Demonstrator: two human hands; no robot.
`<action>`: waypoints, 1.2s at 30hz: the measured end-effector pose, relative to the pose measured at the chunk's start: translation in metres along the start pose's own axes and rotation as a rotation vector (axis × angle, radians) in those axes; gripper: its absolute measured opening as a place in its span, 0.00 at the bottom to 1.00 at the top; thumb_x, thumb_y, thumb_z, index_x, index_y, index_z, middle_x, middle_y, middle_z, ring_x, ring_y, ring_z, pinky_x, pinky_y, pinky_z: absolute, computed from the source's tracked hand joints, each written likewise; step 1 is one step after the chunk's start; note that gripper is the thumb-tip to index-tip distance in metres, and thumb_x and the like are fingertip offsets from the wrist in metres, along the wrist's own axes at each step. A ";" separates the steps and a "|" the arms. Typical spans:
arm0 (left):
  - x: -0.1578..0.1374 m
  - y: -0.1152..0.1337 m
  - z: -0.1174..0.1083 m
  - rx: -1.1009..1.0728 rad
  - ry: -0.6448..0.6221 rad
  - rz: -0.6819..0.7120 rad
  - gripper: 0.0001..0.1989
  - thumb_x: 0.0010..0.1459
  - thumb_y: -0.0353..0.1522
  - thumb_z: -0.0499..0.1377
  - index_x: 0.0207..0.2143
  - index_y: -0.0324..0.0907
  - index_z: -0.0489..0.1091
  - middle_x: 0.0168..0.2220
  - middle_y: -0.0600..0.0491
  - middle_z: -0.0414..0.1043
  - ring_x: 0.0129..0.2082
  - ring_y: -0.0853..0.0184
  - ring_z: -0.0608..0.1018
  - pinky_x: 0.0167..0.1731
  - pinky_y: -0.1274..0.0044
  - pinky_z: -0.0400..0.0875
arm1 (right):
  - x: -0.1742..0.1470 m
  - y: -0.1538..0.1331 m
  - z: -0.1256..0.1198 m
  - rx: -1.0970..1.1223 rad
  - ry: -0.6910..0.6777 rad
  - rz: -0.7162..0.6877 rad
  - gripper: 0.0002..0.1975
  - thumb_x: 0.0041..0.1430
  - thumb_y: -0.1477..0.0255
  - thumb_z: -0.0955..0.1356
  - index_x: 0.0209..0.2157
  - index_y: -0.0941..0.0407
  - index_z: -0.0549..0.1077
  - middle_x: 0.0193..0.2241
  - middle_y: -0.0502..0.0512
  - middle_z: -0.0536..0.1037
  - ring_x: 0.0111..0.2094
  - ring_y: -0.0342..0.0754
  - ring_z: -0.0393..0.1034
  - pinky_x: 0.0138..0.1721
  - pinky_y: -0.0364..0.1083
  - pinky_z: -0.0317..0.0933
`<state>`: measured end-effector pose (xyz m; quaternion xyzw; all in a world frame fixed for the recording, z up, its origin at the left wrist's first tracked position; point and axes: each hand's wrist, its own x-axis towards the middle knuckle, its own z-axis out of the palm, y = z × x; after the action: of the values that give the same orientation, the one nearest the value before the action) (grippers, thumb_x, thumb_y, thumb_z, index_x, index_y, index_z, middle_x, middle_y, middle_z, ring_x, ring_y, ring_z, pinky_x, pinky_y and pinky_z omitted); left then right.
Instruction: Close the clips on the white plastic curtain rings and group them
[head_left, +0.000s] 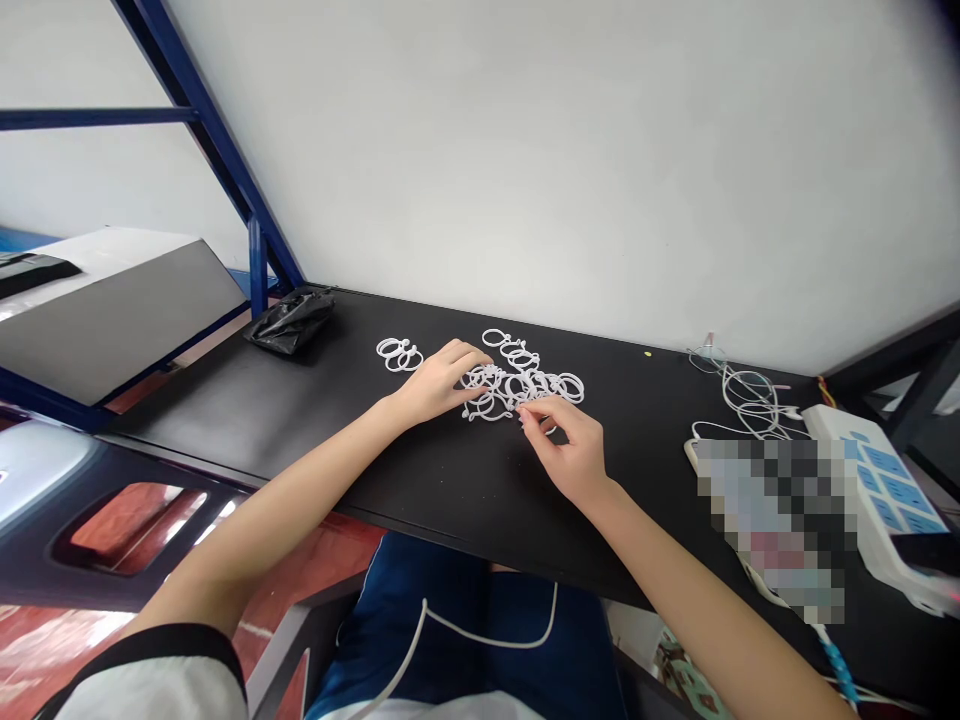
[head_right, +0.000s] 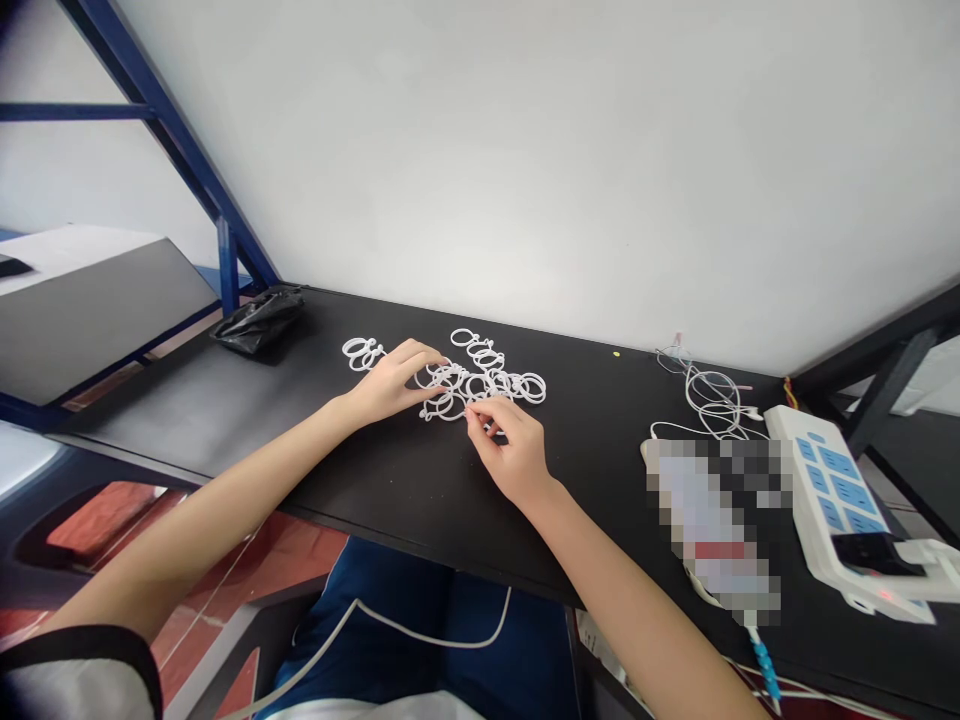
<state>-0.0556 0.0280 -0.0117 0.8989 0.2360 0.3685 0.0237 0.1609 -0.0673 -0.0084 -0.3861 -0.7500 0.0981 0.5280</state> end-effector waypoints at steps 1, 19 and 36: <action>0.001 0.004 0.001 -0.019 0.035 0.035 0.15 0.62 0.35 0.61 0.49 0.40 0.66 0.44 0.46 0.74 0.44 0.63 0.73 0.45 0.69 0.73 | 0.000 0.000 0.000 0.000 0.005 0.009 0.07 0.61 0.78 0.66 0.37 0.54 0.75 0.30 0.53 0.79 0.29 0.44 0.73 0.26 0.43 0.69; 0.008 0.042 0.009 -0.149 0.184 0.278 0.17 0.63 0.30 0.59 0.53 0.42 0.61 0.53 0.38 0.72 0.52 0.59 0.77 0.47 0.64 0.76 | 0.001 0.002 0.000 0.013 -0.006 0.011 0.05 0.63 0.74 0.67 0.39 0.54 0.75 0.30 0.53 0.78 0.28 0.44 0.73 0.25 0.43 0.69; 0.004 0.036 0.010 -0.130 0.029 0.143 0.26 0.66 0.41 0.53 0.61 0.40 0.55 0.53 0.37 0.68 0.53 0.55 0.73 0.50 0.63 0.73 | 0.000 -0.002 0.001 -0.018 0.022 0.024 0.04 0.63 0.74 0.66 0.38 0.53 0.73 0.30 0.51 0.78 0.28 0.43 0.73 0.27 0.43 0.70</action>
<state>-0.0321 -0.0004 -0.0086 0.9046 0.1472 0.3965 0.0523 0.1594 -0.0680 -0.0078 -0.4007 -0.7405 0.0933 0.5314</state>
